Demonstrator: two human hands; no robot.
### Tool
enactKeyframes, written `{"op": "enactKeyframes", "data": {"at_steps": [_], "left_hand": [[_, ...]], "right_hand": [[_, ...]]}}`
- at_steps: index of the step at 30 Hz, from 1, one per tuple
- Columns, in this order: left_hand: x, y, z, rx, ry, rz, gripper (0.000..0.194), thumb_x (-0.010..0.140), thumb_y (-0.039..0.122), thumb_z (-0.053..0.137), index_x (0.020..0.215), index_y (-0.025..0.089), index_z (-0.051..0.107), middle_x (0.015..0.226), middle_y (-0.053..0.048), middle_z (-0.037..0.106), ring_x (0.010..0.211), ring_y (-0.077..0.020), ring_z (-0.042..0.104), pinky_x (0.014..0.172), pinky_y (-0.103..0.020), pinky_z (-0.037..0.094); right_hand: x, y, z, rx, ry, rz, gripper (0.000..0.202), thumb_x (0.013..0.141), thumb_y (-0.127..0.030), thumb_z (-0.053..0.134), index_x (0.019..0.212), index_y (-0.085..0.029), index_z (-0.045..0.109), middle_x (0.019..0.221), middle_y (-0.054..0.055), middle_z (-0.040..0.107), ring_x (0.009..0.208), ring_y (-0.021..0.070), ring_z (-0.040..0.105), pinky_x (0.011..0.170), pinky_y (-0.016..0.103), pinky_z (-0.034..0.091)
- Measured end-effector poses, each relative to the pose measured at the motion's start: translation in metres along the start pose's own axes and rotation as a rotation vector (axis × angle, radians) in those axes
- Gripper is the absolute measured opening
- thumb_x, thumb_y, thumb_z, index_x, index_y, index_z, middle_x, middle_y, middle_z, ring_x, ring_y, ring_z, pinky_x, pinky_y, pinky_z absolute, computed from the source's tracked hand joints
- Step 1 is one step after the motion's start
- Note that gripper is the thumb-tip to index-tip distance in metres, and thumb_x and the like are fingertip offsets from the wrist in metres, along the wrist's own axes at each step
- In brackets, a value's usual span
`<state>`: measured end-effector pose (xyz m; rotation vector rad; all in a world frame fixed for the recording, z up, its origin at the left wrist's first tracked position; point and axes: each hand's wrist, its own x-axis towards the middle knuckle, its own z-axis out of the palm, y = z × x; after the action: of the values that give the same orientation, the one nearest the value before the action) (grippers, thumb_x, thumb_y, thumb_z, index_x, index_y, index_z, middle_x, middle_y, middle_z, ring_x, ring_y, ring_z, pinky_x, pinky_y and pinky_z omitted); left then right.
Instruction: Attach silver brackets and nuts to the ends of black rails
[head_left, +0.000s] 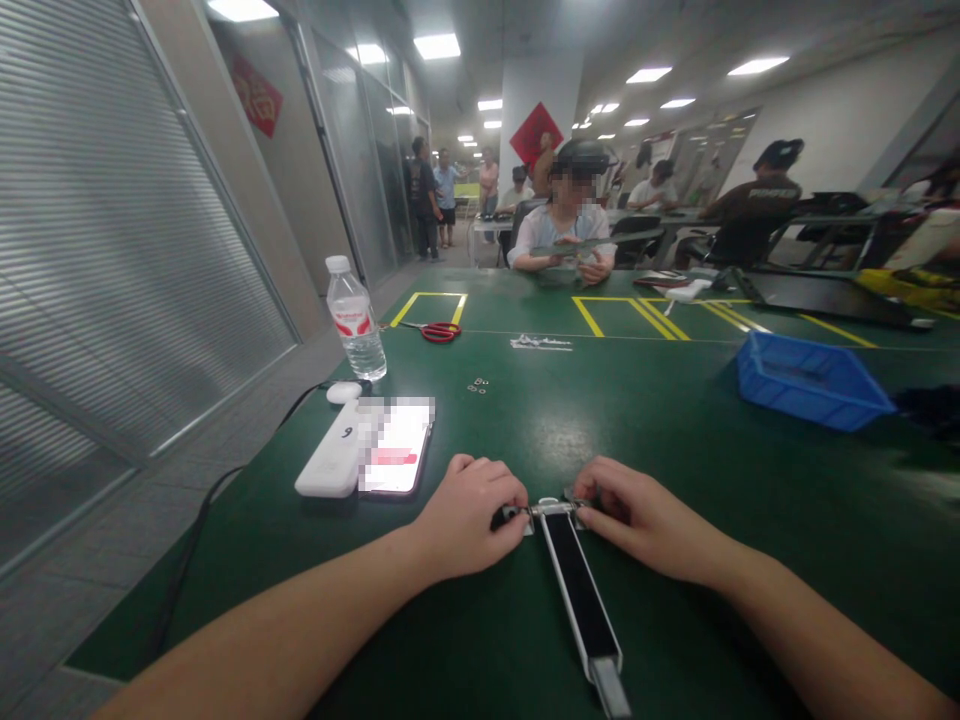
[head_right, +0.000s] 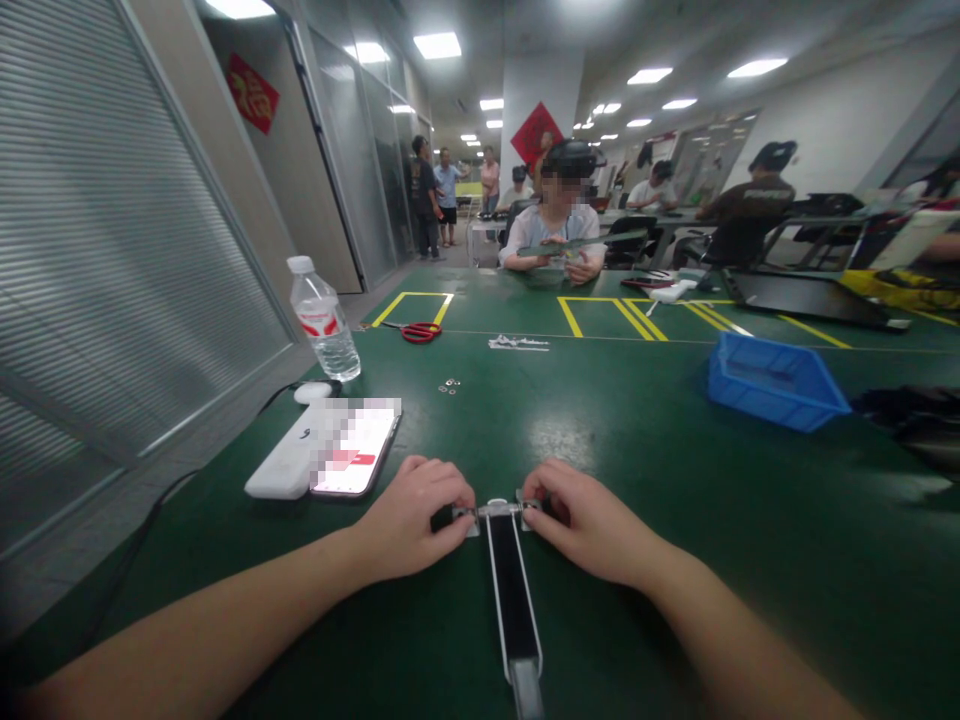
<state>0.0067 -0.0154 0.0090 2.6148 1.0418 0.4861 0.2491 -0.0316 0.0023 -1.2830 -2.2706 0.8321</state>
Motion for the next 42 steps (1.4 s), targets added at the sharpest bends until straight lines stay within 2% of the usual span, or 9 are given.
{"op": "enactKeyframes", "data": {"at_steps": [10, 15, 22, 28, 35, 39, 42], "left_hand": [[-0.001, 0.000, 0.000, 0.002, 0.016, -0.001, 0.006, 0.079, 0.023, 0.059, 0.084, 0.019, 0.061, 0.086, -0.001, 0.063, 0.083, -0.0183, 0.055, 0.079, -0.035, 0.031], [-0.001, 0.000, -0.001, -0.010, 0.023, -0.009, 0.005, 0.080, 0.022, 0.058, 0.083, 0.019, 0.060, 0.086, -0.001, 0.063, 0.083, -0.0187, 0.055, 0.079, -0.035, 0.031], [-0.001, -0.003, 0.004, -0.023, 0.034, 0.000, 0.005, 0.078, 0.021, 0.059, 0.083, 0.019, 0.059, 0.084, 0.000, 0.061, 0.082, -0.0182, 0.054, 0.078, -0.035, 0.031], [-0.002, -0.002, 0.005, -0.025, 0.037, -0.003, 0.006, 0.078, 0.022, 0.059, 0.083, 0.019, 0.059, 0.085, -0.001, 0.061, 0.082, -0.0187, 0.054, 0.078, -0.035, 0.031], [-0.001, 0.000, 0.004, -0.013, 0.020, -0.015, 0.006, 0.078, 0.020, 0.060, 0.083, 0.018, 0.059, 0.084, -0.001, 0.061, 0.083, -0.0187, 0.055, 0.077, -0.035, 0.031], [0.000, -0.001, 0.004, -0.006, 0.018, -0.012, 0.006, 0.078, 0.021, 0.059, 0.084, 0.018, 0.059, 0.084, 0.000, 0.061, 0.084, -0.0189, 0.055, 0.077, -0.035, 0.031], [0.000, -0.001, 0.003, -0.009, 0.017, -0.011, 0.005, 0.079, 0.021, 0.059, 0.084, 0.018, 0.059, 0.084, 0.000, 0.061, 0.084, -0.0187, 0.055, 0.078, -0.035, 0.031]], "right_hand": [[0.000, -0.003, 0.000, -0.037, 0.060, 0.053, 0.015, 0.088, -0.031, 0.052, 0.093, -0.018, 0.056, 0.072, 0.000, 0.049, 0.063, 0.0133, 0.047, 0.056, 0.025, 0.038], [-0.003, -0.010, 0.002, 0.011, 0.013, 0.101, 0.020, 0.091, -0.037, 0.050, 0.100, -0.019, 0.053, 0.063, -0.003, 0.049, 0.055, 0.0122, 0.048, 0.051, 0.023, 0.035], [-0.005, -0.034, 0.015, -0.021, -0.040, 0.209, 0.031, 0.088, -0.034, 0.054, 0.114, -0.019, 0.047, 0.056, -0.004, 0.055, 0.050, 0.0135, 0.053, 0.049, 0.023, 0.032], [-0.006, -0.048, 0.023, -0.062, -0.059, 0.326, 0.050, 0.086, -0.033, 0.058, 0.129, -0.016, 0.040, 0.058, -0.003, 0.058, 0.054, 0.0157, 0.057, 0.052, 0.025, 0.035], [-0.009, -0.052, 0.029, -0.087, -0.063, 0.347, 0.083, 0.079, -0.038, 0.065, 0.146, -0.014, 0.023, 0.067, 0.000, 0.062, 0.063, 0.0192, 0.060, 0.057, 0.026, 0.037], [-0.008, -0.057, 0.035, -0.126, -0.030, 0.374, 0.088, 0.077, -0.039, 0.066, 0.148, -0.014, 0.021, 0.077, 0.005, 0.064, 0.068, 0.0213, 0.061, 0.058, 0.026, 0.037], [-0.007, -0.059, 0.038, -0.120, -0.019, 0.367, 0.086, 0.078, -0.033, 0.063, 0.149, -0.015, 0.019, 0.080, 0.005, 0.065, 0.068, 0.0207, 0.061, 0.059, 0.026, 0.037]]}}
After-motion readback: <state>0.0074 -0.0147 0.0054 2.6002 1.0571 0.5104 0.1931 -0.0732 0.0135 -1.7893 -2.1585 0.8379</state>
